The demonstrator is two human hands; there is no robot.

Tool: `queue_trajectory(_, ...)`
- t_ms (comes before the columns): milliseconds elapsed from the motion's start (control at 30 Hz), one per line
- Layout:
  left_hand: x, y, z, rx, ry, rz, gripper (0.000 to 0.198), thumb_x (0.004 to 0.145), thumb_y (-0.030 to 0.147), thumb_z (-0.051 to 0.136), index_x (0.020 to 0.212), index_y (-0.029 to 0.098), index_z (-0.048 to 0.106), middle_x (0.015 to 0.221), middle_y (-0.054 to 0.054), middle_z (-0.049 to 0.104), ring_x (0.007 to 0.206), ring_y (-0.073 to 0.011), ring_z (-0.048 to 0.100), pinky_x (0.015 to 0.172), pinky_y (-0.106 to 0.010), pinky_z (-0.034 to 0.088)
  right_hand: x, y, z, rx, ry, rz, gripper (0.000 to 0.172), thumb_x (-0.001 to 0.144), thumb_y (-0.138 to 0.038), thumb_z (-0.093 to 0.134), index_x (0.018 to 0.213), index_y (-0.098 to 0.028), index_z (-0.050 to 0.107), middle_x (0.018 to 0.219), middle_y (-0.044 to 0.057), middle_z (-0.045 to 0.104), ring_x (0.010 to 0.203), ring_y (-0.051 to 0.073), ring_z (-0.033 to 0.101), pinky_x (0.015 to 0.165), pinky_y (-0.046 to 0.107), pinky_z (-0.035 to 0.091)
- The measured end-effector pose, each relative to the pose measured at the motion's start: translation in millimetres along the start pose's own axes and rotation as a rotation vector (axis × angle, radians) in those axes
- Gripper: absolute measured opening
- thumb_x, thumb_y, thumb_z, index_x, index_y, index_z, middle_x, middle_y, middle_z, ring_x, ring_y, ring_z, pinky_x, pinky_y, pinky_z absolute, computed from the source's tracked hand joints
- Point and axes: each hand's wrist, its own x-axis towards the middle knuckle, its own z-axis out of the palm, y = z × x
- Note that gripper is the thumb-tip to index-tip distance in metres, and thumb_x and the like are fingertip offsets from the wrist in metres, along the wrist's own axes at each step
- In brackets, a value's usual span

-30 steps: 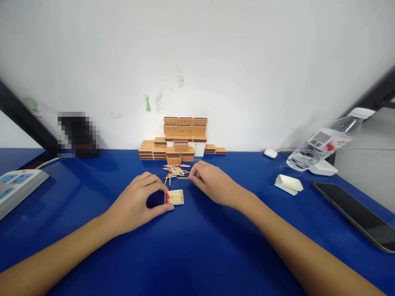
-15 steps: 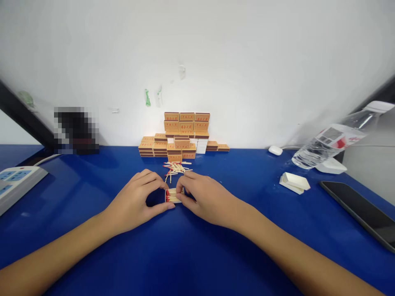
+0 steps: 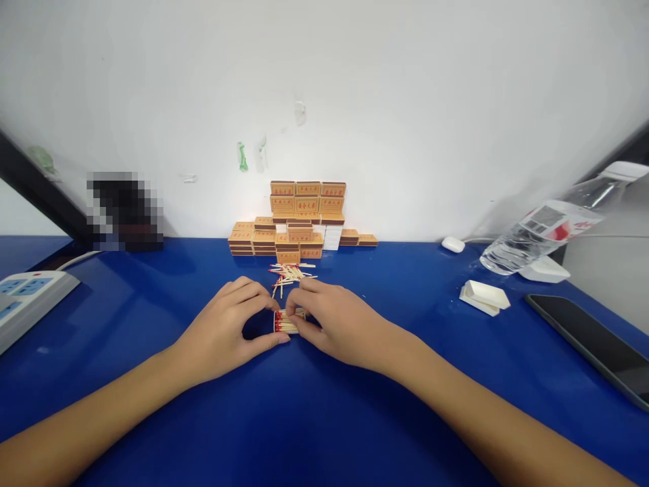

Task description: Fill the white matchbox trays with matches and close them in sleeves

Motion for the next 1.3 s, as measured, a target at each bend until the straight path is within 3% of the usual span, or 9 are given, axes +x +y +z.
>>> queue_trajectory(267, 0.2, -0.2, 0.0, -0.015, -0.01, -0.011, 0.031, 0.09, 0.047, 0.079, 0.102, 0.021, 0.069, 0.102, -0.004, 0.069, 0.102, -0.0264, 0.059, 0.087, -0.044, 0.047, -1.4, -4.7, 3.5, -0.053, -0.011, -0.109, 0.022, 0.102, -0.018, 0.055, 0.099, -0.02, 0.077, 0.091, 0.004, 0.058, 0.074, 0.015, 0.054, 0.069, 0.03, 0.043)
queue_trajectory(967, -0.9, -1.4, 0.4, -0.03, -0.01, -0.033, 0.033, 0.088, 0.048, 0.081, 0.104, 0.022, 0.069, 0.104, -0.004, 0.07, 0.104, -0.0279, 0.06, 0.089, -0.045, 0.046, -0.9, -0.5, 2.9, -0.021, 0.001, -0.084, 0.024, 0.102, -0.019, 0.057, 0.103, -0.021, 0.081, 0.087, 0.003, 0.061, 0.071, 0.013, 0.056, 0.066, 0.029, 0.043)
queue_trajectory(1033, -0.9, -1.6, 0.3, -0.03, -0.008, -0.035, 0.034, 0.088, 0.048, 0.081, 0.105, 0.022, 0.069, 0.105, -0.004, 0.07, 0.105, -0.0278, 0.06, 0.089, -0.046, 0.046, 0.0, -0.3, 0.5, -0.022, 0.035, -0.104, 0.025, 0.1, -0.017, 0.056, 0.103, -0.021, 0.08, 0.086, 0.003, 0.063, 0.071, 0.014, 0.057, 0.066, 0.028, 0.043)
queue_trajectory(1100, -1.2, -2.1, 0.4, -0.028, -0.004, -0.03, 0.034, 0.088, 0.049, 0.08, 0.105, 0.021, 0.069, 0.106, -0.004, 0.071, 0.104, -0.0278, 0.06, 0.089, -0.046, 0.046, 1.9, 8.6, -8.2, -0.037, 0.164, -0.098, 0.024, 0.099, -0.018, 0.056, 0.104, -0.021, 0.08, 0.082, 0.003, 0.063, 0.068, 0.014, 0.056, 0.064, 0.029, 0.042)
queue_trajectory(1200, -1.5, -2.7, 0.6, -0.031, 0.009, -0.022, 0.034, 0.089, 0.05, 0.079, 0.105, 0.021, 0.069, 0.108, -0.005, 0.071, 0.105, -0.0274, 0.06, 0.089, -0.045, 0.046, 7.0, 42.3, -36.7, -0.077, 0.506, 0.117, 0.021, 0.093, -0.023, 0.062, 0.102, -0.02, 0.08, 0.072, 0.001, 0.062, 0.062, 0.016, 0.052, 0.062, 0.031, 0.041)
queue_trajectory(1267, -1.7, -2.7, 0.4, -0.036, 0.009, -0.02, 0.034, 0.09, 0.05, 0.078, 0.106, 0.021, 0.07, 0.108, -0.005, 0.071, 0.106, -0.0273, 0.06, 0.09, -0.045, 0.046, 11.7, 71.4, -59.4, 0.002, 0.693, 0.49, 0.015, 0.087, -0.023, 0.068, 0.095, -0.02, 0.08, 0.069, 0.001, 0.06, 0.063, 0.016, 0.051, 0.061, 0.031, 0.039)
queue_trajectory(1300, -1.9, -2.6, 0.1, -0.039, 0.006, -0.02, 0.035, 0.09, 0.051, 0.078, 0.107, 0.021, 0.07, 0.108, -0.005, 0.071, 0.106, -0.0272, 0.06, 0.09, -0.045, 0.046, 14.3, 84.8, -68.6, 0.114, 0.72, 0.7, 0.012, 0.086, -0.025, 0.07, 0.092, -0.019, 0.079, 0.066, 0.001, 0.059, 0.061, 0.016, 0.049, 0.058, 0.031, 0.038)
